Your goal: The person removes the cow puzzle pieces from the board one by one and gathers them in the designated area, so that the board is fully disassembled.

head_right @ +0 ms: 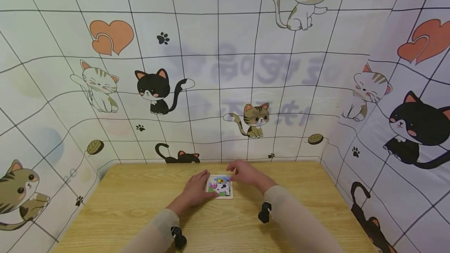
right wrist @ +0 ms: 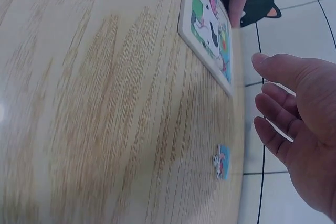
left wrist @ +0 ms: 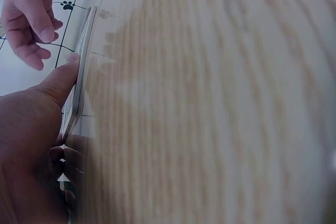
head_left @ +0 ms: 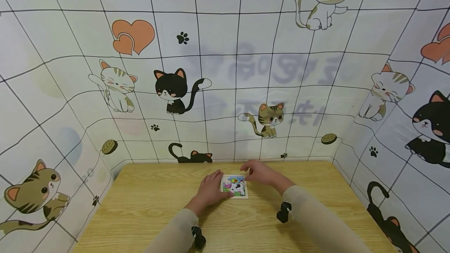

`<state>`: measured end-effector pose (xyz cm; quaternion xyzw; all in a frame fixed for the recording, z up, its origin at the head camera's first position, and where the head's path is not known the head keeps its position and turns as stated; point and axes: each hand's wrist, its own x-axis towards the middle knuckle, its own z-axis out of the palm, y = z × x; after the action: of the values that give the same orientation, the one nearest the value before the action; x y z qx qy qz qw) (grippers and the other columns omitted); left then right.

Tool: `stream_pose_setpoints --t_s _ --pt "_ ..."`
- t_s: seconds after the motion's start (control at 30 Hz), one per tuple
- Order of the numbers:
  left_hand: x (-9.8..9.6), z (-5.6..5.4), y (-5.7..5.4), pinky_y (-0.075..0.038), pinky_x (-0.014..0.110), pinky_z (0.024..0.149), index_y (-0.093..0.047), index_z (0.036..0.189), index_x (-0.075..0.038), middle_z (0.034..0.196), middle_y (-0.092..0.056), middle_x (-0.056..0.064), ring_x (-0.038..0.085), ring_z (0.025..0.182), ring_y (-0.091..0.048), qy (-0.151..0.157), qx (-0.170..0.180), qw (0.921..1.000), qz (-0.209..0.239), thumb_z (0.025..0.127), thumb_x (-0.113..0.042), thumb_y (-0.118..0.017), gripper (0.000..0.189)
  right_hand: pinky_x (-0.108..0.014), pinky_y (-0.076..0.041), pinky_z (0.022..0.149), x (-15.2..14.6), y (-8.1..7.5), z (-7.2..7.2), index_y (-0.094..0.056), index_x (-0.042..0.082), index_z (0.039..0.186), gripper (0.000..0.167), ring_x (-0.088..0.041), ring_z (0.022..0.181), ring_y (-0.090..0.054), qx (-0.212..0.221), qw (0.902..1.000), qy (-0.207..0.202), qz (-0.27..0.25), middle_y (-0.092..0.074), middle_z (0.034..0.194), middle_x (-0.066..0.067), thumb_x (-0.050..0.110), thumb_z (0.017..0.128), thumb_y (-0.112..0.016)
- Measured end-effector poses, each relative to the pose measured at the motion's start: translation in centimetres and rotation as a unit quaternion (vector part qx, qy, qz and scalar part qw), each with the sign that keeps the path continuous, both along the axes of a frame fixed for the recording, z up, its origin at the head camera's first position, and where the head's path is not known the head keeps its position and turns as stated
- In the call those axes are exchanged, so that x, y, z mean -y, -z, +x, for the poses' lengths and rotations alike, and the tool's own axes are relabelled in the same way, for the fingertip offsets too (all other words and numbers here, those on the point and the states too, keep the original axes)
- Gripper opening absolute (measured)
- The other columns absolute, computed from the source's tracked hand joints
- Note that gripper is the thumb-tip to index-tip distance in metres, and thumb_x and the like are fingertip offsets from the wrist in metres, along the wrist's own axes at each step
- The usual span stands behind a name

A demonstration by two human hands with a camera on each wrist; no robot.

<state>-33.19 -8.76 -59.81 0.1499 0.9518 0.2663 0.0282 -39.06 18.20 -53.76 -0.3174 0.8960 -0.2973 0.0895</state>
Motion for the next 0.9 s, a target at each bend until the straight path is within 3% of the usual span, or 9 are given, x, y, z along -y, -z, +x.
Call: stream_pose_setpoints --t_s 0.3,0.63,0.9 --pt "0.1 0.1 -0.2 -0.025 0.07 0.129 -0.047 0.165 -0.001 0.174 -0.04 0.019 0.047 0.159 -0.037 0.005 -0.006 1.0 0.004 0.094 -0.059 -0.085 0.099 -0.044 -0.06 0.092 2.3 -0.1 0.3 -0.074 0.002 0.134 0.037 -0.028 0.108 -0.069 -0.003 0.9993 -0.029 0.022 -0.072 0.129 -0.011 0.006 0.098 -0.085" --pt "0.5 -1.1 2.0 -0.024 0.069 0.13 -0.046 0.167 -0.002 0.175 -0.039 0.018 0.042 0.161 -0.035 0.021 -0.027 0.9993 0.018 0.092 -0.068 -0.081 0.105 -0.041 -0.06 0.092 4.5 0.3 0.2 -0.075 0.005 0.136 0.038 -0.029 0.107 -0.069 -0.01 0.9961 -0.06 0.065 -0.066 0.126 -0.012 0.007 0.1 -0.084" --pt "0.6 -1.1 2.1 -0.025 0.069 0.129 -0.047 0.166 -0.003 0.175 -0.039 0.017 0.041 0.161 -0.035 0.019 -0.03 0.999 0.027 0.092 -0.067 -0.082 0.104 -0.039 -0.056 0.091 5.5 0.5 0.1 -0.078 0.008 0.134 0.034 -0.023 0.101 -0.063 -0.007 0.9937 -0.064 0.091 -0.066 0.12 -0.011 0.004 0.1 -0.082"
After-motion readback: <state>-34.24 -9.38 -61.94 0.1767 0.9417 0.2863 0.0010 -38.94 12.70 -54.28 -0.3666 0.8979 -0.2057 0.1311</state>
